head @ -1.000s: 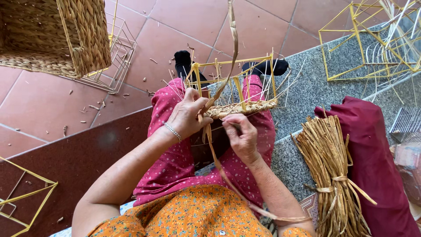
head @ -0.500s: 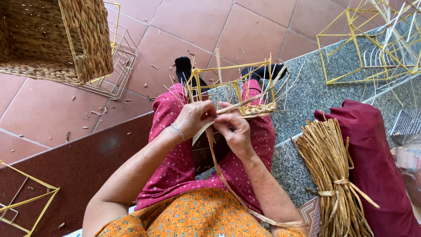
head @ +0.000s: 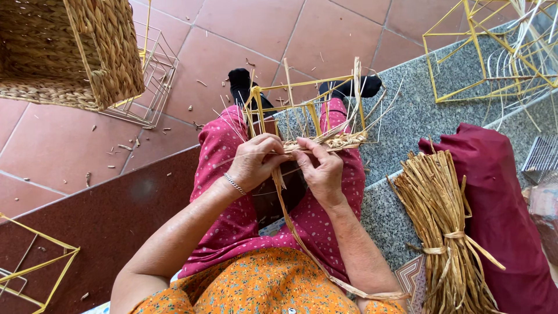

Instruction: The person weaves dried palm leaves into a yellow metal basket frame, interlacing strands through vertical bars to form the base. They occasionally use scissors to trim excess material and continue weaving around the frame.

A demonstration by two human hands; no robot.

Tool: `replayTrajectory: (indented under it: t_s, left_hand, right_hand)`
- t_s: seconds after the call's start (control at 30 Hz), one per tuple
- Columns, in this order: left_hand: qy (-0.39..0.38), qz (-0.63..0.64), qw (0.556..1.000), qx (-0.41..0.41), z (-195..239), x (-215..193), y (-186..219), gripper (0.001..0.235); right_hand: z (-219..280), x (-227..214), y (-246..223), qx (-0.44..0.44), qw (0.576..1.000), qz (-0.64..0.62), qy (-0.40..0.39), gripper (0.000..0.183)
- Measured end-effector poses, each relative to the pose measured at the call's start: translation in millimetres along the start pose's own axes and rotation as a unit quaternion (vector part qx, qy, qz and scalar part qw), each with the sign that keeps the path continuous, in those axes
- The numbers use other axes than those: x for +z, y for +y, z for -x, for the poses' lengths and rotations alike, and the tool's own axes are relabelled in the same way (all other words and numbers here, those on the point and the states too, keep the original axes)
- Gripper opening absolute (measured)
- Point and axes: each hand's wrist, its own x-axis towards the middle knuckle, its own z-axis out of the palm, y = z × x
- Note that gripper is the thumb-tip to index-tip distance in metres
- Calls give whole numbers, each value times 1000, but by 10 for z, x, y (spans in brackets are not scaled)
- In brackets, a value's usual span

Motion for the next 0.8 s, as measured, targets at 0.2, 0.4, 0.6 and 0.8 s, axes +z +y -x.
replayTrajectory:
  t_s: [0.2,0.4,0.6,0.8]
  left_hand:
    - [-64,-86,994,-18,-26,-47,-84,21]
    - [-53,-172,978,-109,-179,64,-91,25]
    - [-29,-142,982,-119,-11,76,53,19]
    - [-63,-162,978,-111,-73,43,33,24]
  right_hand:
    - [-3,104,-5,-119,977,173,41,14]
    - [252,-27,-152,-108,963,243,29,17]
    - [395,-115,-82,-15,954,300,-9,18]
    - [557,-82,89,90,980,138,-113,24]
